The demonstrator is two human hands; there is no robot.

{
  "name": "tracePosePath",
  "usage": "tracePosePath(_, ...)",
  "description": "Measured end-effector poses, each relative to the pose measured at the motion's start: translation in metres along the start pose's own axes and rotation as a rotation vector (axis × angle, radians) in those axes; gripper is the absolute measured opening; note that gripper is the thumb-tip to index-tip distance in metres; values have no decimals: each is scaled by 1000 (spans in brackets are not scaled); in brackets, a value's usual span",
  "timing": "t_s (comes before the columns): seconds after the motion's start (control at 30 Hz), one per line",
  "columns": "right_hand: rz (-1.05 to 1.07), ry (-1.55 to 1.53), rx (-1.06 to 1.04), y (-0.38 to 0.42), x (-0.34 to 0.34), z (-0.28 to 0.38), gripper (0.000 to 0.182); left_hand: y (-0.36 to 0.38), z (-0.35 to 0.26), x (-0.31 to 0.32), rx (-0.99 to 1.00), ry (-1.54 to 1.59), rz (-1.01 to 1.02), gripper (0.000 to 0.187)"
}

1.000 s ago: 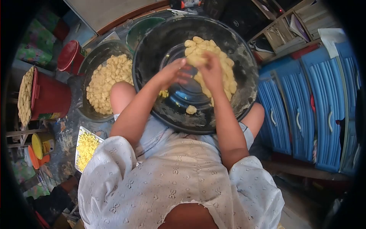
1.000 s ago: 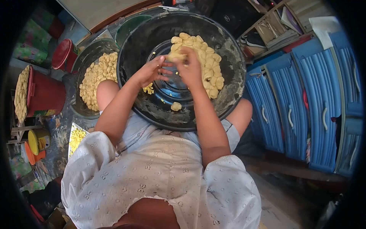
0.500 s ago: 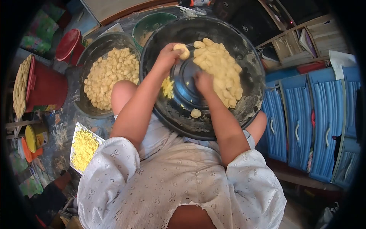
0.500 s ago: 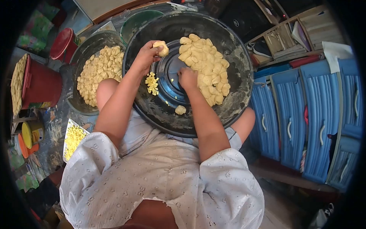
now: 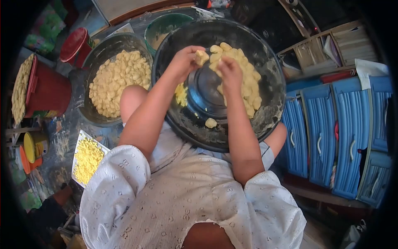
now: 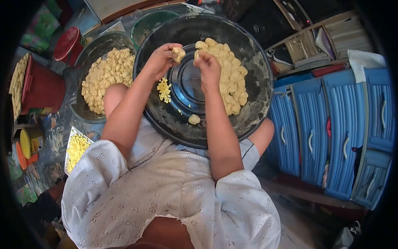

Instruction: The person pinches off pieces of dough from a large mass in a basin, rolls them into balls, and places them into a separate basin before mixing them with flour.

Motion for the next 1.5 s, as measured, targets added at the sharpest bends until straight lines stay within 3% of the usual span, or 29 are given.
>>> tracePosePath(0.17,102,-50,-152,17,31,51,19,6,4,22,1,204,129,29)
tracePosePath(0.43,-46,-83,-226,29,22,63,15,16,3,38,-16,313,290,40)
tracePosePath(0.53,-47,92,-274,30,22,56,14,18,5,40,3,276,255,37)
tracePosePath(0.6,-42,473,-379,34,27,58,15,17,13,40,7,283,256,31)
tracePosePath(0.63,-39,476,-370,32,25,54,15,18,15,41,2,288,249,31)
tracePosePath(0.7,-7,876,-625,36,36,59,16,15,19,32,0,274,129,27)
tracePosePath(0.8,120,1066,-648,38,46,54,21,13,23,21,-15,220,42,26)
tracePosePath(0.83,122,1067,-639,38,43,51,21,13,24,16,-8,192,1,26)
tracePosePath(0.9,280,485,-281,29,33,29,28,12,19,13,26,191,9,25)
tracePosePath(0.93,256,211,-173,37,32,30,33,12,10,17,58,211,45,25)
tracePosePath(0.97,256,211,-176,38,26,25,33,11,4,19,92,235,80,25)
tracePosePath(1.03,232,620,1,41,-5,-23,30,6,3,6,109,249,57,25)
tracePosePath(1.1,658,983,10,61,-4,-82,27,2,2,-2,167,366,79,27)
tracePosePath(1.23,979,1404,186,115,14,-120,24,1,1,4,129,310,94,29)
tracePosePath(1.4,947,1379,119,110,17,-126,17,5,2,7,76,206,59,30)
tracePosePath(1.47,638,1156,189,87,-1,-114,15,5,1,4,76,196,42,30)
tracePosePath(1.5,641,1158,195,84,-5,-114,15,5,1,3,90,180,35,30)
Point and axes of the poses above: each hand's wrist, its own y-axis away from the middle knuckle, its own x-axis out of the palm, z = x × y, the point moved 8 cm from there along -y, towards the middle knuckle, and after that the axes turned 1 degree about y, right-handed, at the moved point
